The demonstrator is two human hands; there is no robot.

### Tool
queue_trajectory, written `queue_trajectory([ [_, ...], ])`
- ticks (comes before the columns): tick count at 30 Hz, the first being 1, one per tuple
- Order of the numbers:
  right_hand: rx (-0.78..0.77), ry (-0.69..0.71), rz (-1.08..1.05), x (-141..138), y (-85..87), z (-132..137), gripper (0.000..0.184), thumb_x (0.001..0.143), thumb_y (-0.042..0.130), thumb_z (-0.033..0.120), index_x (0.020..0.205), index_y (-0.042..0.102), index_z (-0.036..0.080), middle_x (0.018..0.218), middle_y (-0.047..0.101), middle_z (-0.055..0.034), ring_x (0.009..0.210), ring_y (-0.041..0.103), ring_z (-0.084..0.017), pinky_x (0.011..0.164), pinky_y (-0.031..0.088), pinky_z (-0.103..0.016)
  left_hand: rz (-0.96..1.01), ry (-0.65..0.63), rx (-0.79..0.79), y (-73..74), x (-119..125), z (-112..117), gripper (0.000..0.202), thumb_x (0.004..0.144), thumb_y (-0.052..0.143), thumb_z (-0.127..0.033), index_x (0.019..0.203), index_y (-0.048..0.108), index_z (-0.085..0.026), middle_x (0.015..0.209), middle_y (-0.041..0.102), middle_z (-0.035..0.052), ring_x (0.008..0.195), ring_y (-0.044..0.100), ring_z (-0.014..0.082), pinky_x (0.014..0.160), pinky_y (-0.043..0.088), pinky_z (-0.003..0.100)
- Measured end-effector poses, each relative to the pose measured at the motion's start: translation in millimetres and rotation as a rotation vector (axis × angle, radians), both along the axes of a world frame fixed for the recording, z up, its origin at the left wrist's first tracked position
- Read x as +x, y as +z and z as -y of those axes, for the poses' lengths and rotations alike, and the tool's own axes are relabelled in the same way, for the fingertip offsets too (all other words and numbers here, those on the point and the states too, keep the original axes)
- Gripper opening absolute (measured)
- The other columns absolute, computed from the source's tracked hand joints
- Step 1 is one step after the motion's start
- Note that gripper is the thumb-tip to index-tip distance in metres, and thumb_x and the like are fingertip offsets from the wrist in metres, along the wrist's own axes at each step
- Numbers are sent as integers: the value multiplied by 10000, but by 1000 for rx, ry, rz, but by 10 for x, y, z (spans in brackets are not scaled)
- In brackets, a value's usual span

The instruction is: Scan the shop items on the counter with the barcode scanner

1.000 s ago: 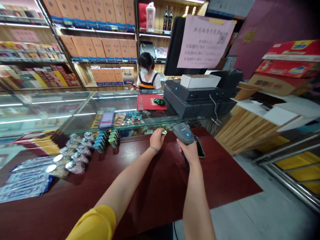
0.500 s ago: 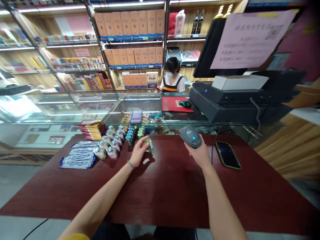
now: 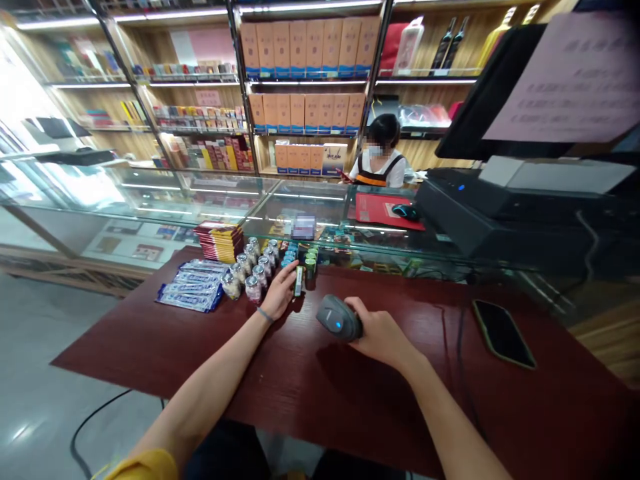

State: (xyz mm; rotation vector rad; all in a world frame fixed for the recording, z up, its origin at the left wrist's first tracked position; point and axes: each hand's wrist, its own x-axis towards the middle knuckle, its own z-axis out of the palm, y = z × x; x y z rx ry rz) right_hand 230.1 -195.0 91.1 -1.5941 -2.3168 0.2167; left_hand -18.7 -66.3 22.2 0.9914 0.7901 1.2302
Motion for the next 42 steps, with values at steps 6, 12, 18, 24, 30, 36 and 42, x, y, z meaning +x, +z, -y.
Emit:
queue_trajectory([
  [6,-84,31,86,-59,100,30,302,777,670,283,1036,517,252,857,785,-42,809,763,-314,590,317,-295,25,-41,3,-63,-3,-41,613,850,734,-449,1402,569,-241,1263,690,118,987,695,207,706,558,275],
  [12,-48,25,21,-5,73,17,354,774,671,285,1084,501,267,848,781,-27,778,759,-304,592,321,-288,-63,7,57,-51,15,-6,619,829,740,-467,1377,573,-234,1189,695,97,958,686,196,729,555,282],
  [18,-22,-71,-59,141,27,-56,354,791,673,334,1087,486,275,860,771,-24,795,756,-307,595,348,-281,-390,232,299,-136,83,16,550,786,773,-357,1287,626,-184,1136,696,98,1025,676,211,931,543,364],
  [24,-1,-164,-79,249,17,-95,348,794,676,362,1091,509,288,847,770,-20,772,747,-302,596,350,-286,-572,346,401,-200,218,15,393,847,719,-300,1221,682,-186,1142,724,114,1030,694,237,972,535,403],
  [30,3,-162,-140,260,26,-86,374,784,684,359,1119,531,292,817,760,-10,771,742,-301,609,364,-285,-709,381,398,-125,299,6,404,883,685,-271,1282,663,-205,1155,747,96,1025,711,247,964,539,402],
  [36,1,-170,-175,274,53,-71,328,783,673,363,1069,525,298,809,754,-9,791,745,-309,614,368,-287,-745,462,408,-129,384,-60,417,884,668,-222,1300,654,-228,1182,746,72,1051,708,241,982,534,382],
  [42,-34,-165,-202,266,100,-60,328,787,664,354,1062,497,291,849,760,-20,833,752,-315,627,388,-291,-734,450,411,-216,381,-133,501,893,657,-236,1392,607,-236,1284,713,86,1144,691,261,1040,514,402],
])
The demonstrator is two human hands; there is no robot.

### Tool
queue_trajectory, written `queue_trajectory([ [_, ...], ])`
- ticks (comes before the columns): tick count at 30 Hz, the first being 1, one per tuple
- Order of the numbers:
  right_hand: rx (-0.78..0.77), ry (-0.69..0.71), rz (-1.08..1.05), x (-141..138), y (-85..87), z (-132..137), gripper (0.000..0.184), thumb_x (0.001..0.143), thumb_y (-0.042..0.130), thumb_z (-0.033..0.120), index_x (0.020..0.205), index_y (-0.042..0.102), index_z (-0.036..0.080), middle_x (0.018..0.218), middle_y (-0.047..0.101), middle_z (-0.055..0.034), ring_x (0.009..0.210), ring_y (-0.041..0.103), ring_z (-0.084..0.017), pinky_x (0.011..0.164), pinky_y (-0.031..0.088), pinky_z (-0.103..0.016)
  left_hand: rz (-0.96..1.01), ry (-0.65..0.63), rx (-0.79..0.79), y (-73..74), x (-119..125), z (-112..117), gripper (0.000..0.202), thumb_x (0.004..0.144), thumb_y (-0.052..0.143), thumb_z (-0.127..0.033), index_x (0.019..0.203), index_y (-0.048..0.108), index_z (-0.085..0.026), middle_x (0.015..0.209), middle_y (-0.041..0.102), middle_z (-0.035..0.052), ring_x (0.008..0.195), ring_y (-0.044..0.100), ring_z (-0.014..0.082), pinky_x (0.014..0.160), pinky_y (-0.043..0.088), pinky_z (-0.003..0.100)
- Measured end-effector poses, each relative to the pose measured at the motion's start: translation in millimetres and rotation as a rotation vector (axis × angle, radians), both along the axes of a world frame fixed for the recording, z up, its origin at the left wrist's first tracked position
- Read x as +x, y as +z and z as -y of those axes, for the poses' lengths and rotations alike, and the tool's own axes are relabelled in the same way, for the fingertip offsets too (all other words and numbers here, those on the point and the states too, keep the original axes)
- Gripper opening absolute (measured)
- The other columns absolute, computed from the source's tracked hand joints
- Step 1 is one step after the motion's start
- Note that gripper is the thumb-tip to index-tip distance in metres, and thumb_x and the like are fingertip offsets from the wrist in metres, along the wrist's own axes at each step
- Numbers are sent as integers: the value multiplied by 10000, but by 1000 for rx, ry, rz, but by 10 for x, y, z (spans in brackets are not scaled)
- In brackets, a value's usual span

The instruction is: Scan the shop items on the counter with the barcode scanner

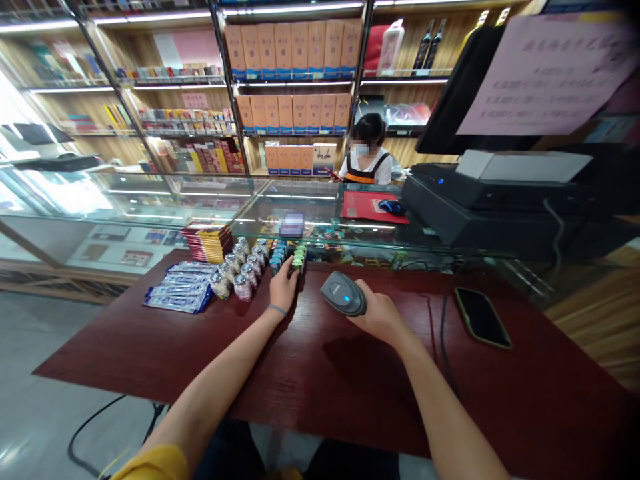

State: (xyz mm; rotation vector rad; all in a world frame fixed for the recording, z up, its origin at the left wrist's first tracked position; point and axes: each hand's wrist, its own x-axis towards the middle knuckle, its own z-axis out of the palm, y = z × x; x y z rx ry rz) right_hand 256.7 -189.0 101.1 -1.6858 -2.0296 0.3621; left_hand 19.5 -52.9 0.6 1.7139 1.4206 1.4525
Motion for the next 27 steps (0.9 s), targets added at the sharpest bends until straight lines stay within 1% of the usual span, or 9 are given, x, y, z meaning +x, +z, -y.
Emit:
queue_trajectory([
  [3,8,7,4,0,-7,1,321,791,666,362,1055,497,292,847,761,-18,834,753,-313,621,385,-290,49,-35,-6,-27,-3,-8,567,898,648,-227,1456,547,-249,1355,676,83,1250,645,265,1088,487,409],
  [5,11,10,-6,6,-20,1,315,798,664,368,1056,499,295,844,759,-14,835,753,-311,621,386,-288,50,-42,-9,-25,-3,-1,599,897,646,-219,1481,517,-253,1382,658,85,1278,627,269,1104,474,420],
  [12,2,-32,-66,89,-52,-24,379,787,688,387,1108,522,275,886,762,-42,891,751,-330,665,436,-296,-93,-25,26,58,-32,111,646,905,651,-258,1520,455,-236,1378,658,103,1248,641,281,1094,476,425],
  [15,12,-70,-118,170,-37,-43,411,769,711,379,1127,541,271,933,768,-50,916,748,-321,687,459,-296,-165,-11,159,112,-50,192,580,933,631,-298,1488,485,-222,1407,630,123,1250,632,282,1087,482,424],
  [18,46,-165,-161,318,-17,-61,436,753,735,353,1150,572,271,937,772,-48,905,745,-304,699,478,-296,-217,-41,381,182,-3,261,425,953,606,-315,1362,580,-204,1340,653,131,1255,613,275,1098,475,441],
  [20,94,-208,-210,464,-11,-68,471,760,734,327,1203,583,274,983,775,-49,934,742,-290,734,497,-302,-250,-120,464,225,106,286,316,958,602,-308,1255,627,-206,1226,682,117,1207,621,263,1079,488,452],
  [23,170,-265,-313,733,-15,-54,471,773,726,319,1226,608,274,1033,772,-51,966,736,-277,751,520,-310,-254,-252,440,260,426,280,259,963,591,-285,1211,626,-218,1150,658,101,1145,618,247,1019,526,441],
  [25,184,-320,-408,918,-23,-25,440,782,723,350,1200,621,258,952,772,-47,821,740,-253,660,521,-296,-218,-318,383,256,737,242,288,959,589,-263,1244,607,-227,1166,631,102,1148,605,246,1005,534,437],
  [27,183,-387,-526,1090,-31,15,398,797,710,391,1154,621,238,786,744,-20,578,679,-207,535,484,-279,-181,-390,324,239,1108,181,342,945,597,-229,1287,586,-232,1186,611,102,1153,599,246,1015,528,442],
])
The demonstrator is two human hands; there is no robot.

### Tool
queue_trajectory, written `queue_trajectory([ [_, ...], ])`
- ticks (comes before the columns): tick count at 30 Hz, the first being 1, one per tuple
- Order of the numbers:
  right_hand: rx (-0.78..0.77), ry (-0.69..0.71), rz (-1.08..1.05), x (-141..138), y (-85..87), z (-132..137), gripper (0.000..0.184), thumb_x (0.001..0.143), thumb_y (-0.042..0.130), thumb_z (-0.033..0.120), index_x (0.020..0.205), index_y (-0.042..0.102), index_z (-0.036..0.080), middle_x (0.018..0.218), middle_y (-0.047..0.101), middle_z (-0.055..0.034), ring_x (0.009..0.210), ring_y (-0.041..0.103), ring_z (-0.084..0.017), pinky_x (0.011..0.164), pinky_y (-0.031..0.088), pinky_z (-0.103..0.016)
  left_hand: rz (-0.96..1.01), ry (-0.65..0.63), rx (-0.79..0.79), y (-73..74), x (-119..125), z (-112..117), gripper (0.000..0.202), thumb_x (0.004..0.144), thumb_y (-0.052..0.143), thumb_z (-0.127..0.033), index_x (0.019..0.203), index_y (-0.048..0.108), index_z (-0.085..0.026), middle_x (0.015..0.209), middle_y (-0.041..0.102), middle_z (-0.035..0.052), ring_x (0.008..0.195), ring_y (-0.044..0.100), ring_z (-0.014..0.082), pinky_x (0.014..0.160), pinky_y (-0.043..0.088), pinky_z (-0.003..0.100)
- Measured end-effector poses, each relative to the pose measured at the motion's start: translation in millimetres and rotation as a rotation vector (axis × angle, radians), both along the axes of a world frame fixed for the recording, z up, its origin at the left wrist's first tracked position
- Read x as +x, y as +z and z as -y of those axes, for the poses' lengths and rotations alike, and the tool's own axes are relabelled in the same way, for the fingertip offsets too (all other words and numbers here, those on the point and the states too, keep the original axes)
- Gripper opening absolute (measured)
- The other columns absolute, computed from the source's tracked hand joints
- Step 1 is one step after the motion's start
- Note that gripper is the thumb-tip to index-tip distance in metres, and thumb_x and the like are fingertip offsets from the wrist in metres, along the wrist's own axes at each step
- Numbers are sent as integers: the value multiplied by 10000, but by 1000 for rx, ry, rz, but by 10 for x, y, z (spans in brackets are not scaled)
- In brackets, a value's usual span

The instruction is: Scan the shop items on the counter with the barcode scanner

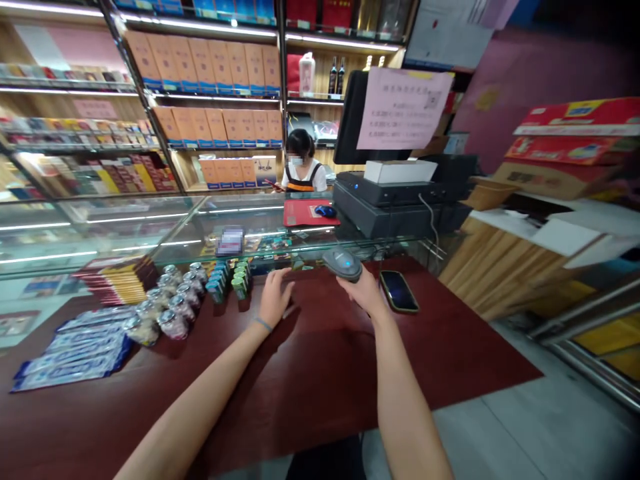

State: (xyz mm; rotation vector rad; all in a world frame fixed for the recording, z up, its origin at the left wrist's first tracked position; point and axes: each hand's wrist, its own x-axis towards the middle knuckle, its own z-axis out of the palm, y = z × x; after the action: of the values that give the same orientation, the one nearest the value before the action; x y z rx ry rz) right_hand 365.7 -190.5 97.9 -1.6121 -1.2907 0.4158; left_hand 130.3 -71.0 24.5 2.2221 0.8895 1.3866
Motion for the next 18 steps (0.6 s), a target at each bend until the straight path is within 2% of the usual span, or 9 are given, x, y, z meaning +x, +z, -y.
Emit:
queue_trajectory([
  [2,24,-58,-106,146,-4,45,336,809,697,412,1076,618,224,603,659,29,423,574,-170,469,442,-272,32,-45,-59,-22,403,-72,387,919,625,-203,1303,576,-231,1191,595,104,1124,606,241,1022,521,448],
  [4,69,-109,-177,257,3,88,272,805,695,412,976,605,220,492,570,61,386,528,-159,461,429,-270,78,-71,-111,-45,806,-141,431,894,648,-175,1314,568,-225,1207,575,109,1094,615,235,1025,516,449],
  [7,125,-170,-260,352,34,142,244,782,696,416,838,551,228,448,524,64,377,500,-147,446,405,-266,102,-101,-162,-86,1333,-222,512,855,677,-133,1344,549,-211,1228,545,122,1084,610,238,1039,504,457],
  [9,152,-194,-312,377,61,168,265,763,699,426,778,514,236,455,524,58,371,482,-135,429,385,-261,103,-101,-176,-122,1594,-259,517,845,674,-112,1338,554,-211,1227,524,124,1115,592,249,1060,485,471],
  [13,170,-191,-364,388,96,200,283,764,695,430,738,487,240,468,522,58,377,480,-123,425,376,-254,104,-65,-177,-203,1883,-306,518,829,655,-71,1314,567,-228,1225,488,117,1175,558,265,1091,452,487],
  [18,178,-180,-365,400,83,214,274,793,690,423,745,494,239,464,525,58,380,483,-126,438,389,-258,117,-15,-157,-255,2003,-348,434,814,666,-68,1214,587,-214,1209,462,115,1142,555,255,1063,462,452],
])
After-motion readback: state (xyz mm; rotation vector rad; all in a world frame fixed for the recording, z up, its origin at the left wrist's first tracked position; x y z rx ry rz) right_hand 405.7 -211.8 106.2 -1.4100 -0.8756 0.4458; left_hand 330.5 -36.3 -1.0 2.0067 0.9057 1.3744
